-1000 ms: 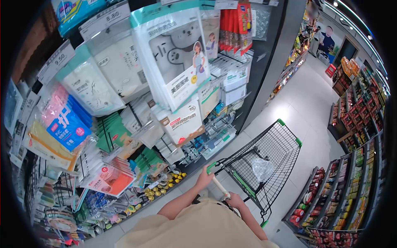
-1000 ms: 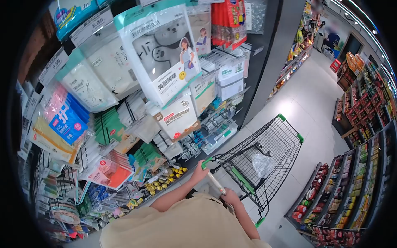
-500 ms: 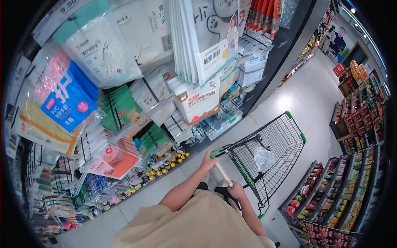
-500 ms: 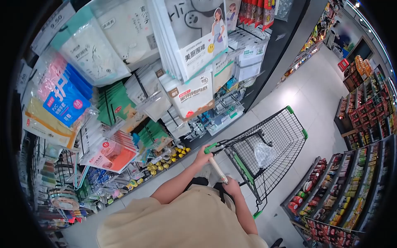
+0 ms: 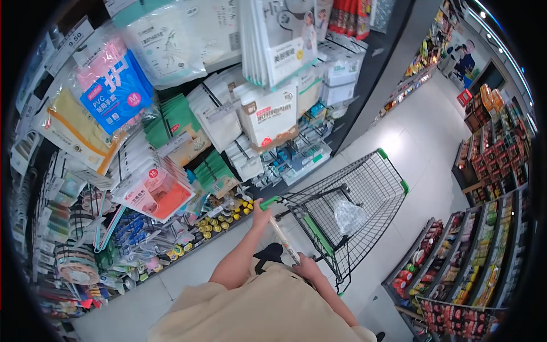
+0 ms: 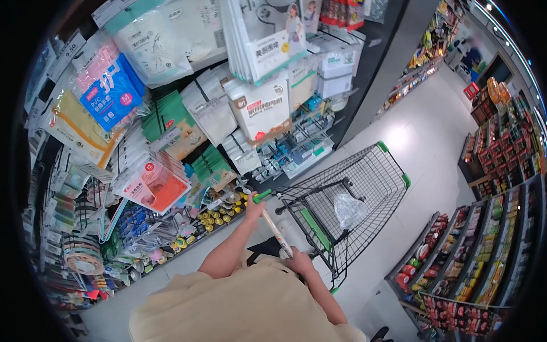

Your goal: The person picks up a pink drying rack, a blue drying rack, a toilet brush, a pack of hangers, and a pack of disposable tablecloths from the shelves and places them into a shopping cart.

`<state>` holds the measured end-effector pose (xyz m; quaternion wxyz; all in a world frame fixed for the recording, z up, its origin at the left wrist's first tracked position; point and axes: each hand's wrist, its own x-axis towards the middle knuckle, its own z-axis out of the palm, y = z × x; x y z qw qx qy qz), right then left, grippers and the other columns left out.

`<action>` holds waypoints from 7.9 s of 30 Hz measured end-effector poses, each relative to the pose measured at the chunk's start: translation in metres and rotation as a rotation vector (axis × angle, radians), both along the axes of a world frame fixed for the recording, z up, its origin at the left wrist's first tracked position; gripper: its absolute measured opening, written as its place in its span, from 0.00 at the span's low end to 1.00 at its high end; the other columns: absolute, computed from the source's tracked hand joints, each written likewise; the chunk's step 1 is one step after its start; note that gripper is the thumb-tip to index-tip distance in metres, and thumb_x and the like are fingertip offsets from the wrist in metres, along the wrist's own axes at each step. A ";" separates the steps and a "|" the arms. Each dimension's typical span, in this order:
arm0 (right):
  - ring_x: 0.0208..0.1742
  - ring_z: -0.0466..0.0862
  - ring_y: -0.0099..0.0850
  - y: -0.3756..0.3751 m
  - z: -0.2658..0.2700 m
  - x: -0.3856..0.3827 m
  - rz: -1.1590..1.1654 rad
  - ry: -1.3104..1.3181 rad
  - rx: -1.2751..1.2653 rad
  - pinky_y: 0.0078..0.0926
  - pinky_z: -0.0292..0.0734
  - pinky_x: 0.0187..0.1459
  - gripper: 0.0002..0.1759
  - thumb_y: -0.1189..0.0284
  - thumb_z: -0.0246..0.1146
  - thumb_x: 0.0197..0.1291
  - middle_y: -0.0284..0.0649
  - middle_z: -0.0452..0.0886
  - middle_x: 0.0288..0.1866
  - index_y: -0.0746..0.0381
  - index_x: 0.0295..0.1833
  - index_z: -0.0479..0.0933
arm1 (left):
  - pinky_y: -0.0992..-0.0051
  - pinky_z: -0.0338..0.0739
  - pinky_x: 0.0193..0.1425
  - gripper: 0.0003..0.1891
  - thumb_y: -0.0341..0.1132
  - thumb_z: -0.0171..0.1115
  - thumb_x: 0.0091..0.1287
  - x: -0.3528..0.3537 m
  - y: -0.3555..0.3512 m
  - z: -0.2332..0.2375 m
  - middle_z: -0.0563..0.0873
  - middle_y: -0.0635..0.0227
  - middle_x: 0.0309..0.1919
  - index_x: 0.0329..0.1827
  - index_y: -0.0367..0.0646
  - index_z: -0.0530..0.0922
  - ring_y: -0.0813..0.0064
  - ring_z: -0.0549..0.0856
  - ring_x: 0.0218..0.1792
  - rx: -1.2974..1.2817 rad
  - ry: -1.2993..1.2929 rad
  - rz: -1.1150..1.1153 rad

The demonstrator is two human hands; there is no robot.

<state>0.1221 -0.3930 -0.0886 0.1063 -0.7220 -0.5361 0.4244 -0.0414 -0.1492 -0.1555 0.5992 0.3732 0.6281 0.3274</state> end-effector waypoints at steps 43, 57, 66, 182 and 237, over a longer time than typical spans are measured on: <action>0.46 0.86 0.53 -0.161 0.013 -0.198 -0.068 -0.254 0.087 0.48 0.81 0.51 0.24 0.59 0.67 0.52 0.52 0.87 0.44 0.59 0.53 0.82 | 0.60 0.77 0.62 0.41 0.46 0.70 0.61 -0.248 -0.142 0.021 0.84 0.44 0.53 0.74 0.42 0.60 0.50 0.85 0.56 0.071 0.170 -0.378; 0.39 0.86 0.51 -0.190 0.010 -0.347 -0.091 -0.305 0.226 0.48 0.82 0.43 0.18 0.61 0.67 0.52 0.49 0.86 0.36 0.59 0.46 0.83 | 0.61 0.77 0.60 0.38 0.46 0.69 0.60 -0.379 -0.160 0.001 0.84 0.47 0.53 0.72 0.43 0.64 0.51 0.85 0.54 0.133 0.178 -0.315; 0.38 0.86 0.51 -0.196 0.012 -0.412 -0.107 -0.237 0.215 0.48 0.81 0.44 0.16 0.62 0.66 0.53 0.49 0.85 0.34 0.58 0.45 0.82 | 0.62 0.78 0.56 0.36 0.42 0.67 0.60 -0.441 -0.163 -0.015 0.84 0.48 0.49 0.70 0.41 0.65 0.54 0.86 0.49 0.149 0.152 -0.250; 0.84 0.50 0.54 -0.399 0.020 -1.027 -0.252 -0.555 0.185 0.66 0.41 0.78 0.48 0.47 0.77 0.45 0.53 0.55 0.82 0.51 0.72 0.70 | 0.68 0.80 0.26 0.20 0.31 0.51 0.71 -0.988 -0.275 0.020 0.88 0.58 0.29 0.64 0.49 0.80 0.68 0.87 0.22 0.135 0.500 -0.989; 0.71 0.73 0.50 -0.335 0.015 -1.034 -0.560 -0.086 0.513 0.41 0.67 0.70 0.26 0.71 0.60 0.72 0.55 0.73 0.70 0.69 0.71 0.66 | 0.47 0.64 0.78 0.22 0.32 0.62 0.74 -1.304 -0.387 0.063 0.77 0.65 0.67 0.69 0.49 0.69 0.61 0.73 0.71 0.129 -0.875 0.501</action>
